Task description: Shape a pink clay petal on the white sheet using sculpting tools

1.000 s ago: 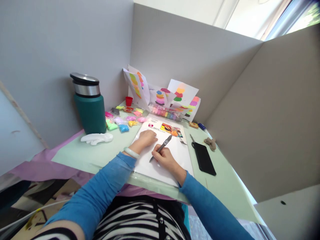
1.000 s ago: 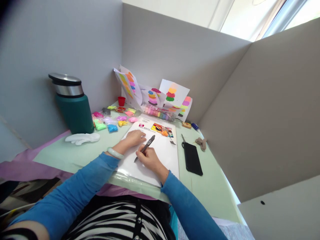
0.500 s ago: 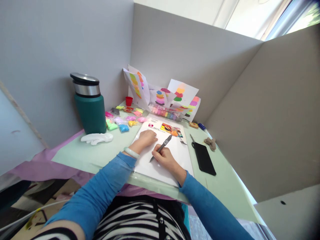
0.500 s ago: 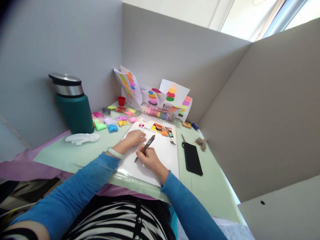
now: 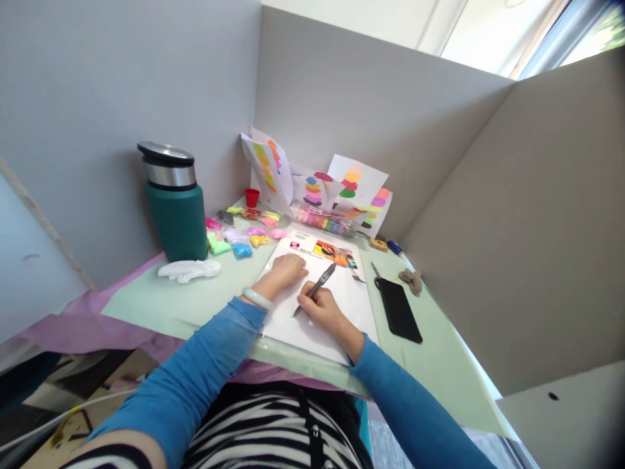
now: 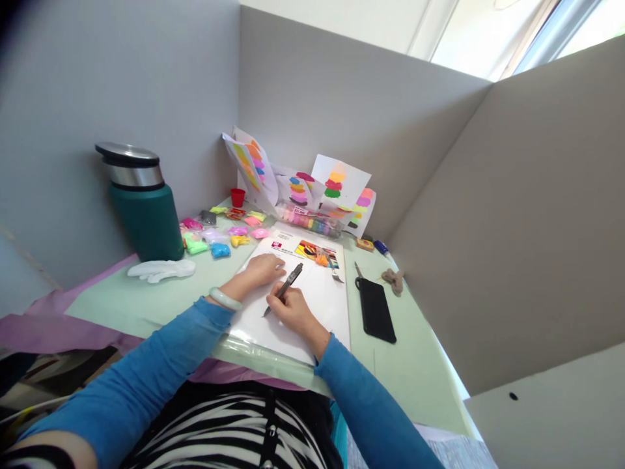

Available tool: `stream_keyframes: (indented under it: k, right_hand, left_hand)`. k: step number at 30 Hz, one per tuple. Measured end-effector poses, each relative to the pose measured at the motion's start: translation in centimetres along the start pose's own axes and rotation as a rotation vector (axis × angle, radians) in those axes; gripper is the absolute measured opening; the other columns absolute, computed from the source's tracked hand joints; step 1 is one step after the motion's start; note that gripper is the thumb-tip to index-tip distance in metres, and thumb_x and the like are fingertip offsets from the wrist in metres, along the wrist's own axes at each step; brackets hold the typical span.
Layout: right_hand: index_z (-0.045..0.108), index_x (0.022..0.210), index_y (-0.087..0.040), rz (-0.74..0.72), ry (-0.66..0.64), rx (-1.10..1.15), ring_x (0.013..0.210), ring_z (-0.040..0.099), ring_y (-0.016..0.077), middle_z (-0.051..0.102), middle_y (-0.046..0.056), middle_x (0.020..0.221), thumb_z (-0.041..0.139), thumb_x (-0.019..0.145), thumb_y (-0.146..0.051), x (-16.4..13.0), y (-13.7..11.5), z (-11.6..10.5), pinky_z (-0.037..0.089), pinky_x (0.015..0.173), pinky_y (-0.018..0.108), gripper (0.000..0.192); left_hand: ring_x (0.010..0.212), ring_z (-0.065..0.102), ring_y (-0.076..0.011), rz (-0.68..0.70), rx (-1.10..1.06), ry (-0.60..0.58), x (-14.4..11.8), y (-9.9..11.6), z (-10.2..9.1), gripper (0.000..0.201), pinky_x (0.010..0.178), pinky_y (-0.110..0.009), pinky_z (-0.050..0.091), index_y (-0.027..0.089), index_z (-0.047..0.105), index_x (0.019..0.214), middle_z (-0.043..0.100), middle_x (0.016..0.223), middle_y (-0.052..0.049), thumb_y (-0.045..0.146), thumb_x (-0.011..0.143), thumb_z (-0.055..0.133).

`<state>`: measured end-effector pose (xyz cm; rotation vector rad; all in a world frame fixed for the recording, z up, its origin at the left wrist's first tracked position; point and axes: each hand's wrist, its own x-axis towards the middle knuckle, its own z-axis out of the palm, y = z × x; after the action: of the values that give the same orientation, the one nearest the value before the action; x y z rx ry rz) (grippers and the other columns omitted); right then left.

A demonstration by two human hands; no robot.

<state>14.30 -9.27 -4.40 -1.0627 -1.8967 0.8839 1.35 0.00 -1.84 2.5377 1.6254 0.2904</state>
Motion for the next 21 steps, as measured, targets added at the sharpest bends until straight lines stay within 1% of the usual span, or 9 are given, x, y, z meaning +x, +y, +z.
stream_keyframes:
  k: [5,14,21]
  right_hand:
    - [0.049,0.067,-0.019,0.005,0.011,-0.013,0.049,0.040,0.0093,0.045,-0.004,0.051,0.052,0.079,-0.027,0.01,-0.03,-0.04,0.031,0.047,0.020,0.015]
    - [0.048,0.066,-0.019,0.003,0.011,-0.009,0.048,0.040,0.0093,0.046,-0.005,0.050,0.052,0.081,-0.027,-0.01,-0.33,-0.02,0.032,0.048,0.021,0.017]
    - [0.048,0.067,-0.019,0.011,0.019,-0.005,0.048,0.041,0.0094,0.047,-0.004,0.050,0.053,0.080,-0.029,0.01,-0.29,0.00,0.033,0.047,0.021,0.017]
  left_hand:
    - [0.104,0.060,-0.0236,-0.008,-0.004,-0.008,0.04,-0.01,0.06,0.031,0.084,-0.030,0.046,0.023,0.068,0.101,0.066,0.112,-0.009,0.038,0.083,0.047]
    - [0.103,0.060,-0.0237,-0.008,-0.001,-0.010,-0.07,0.15,-0.18,0.031,0.084,-0.030,0.046,0.022,0.069,0.099,0.066,0.112,-0.009,0.038,0.083,0.047]
    - [0.105,0.060,-0.0236,-0.021,0.000,-0.017,-0.02,0.12,-0.10,0.033,0.085,-0.030,0.046,0.023,0.069,0.102,0.066,0.113,-0.009,0.038,0.083,0.047]
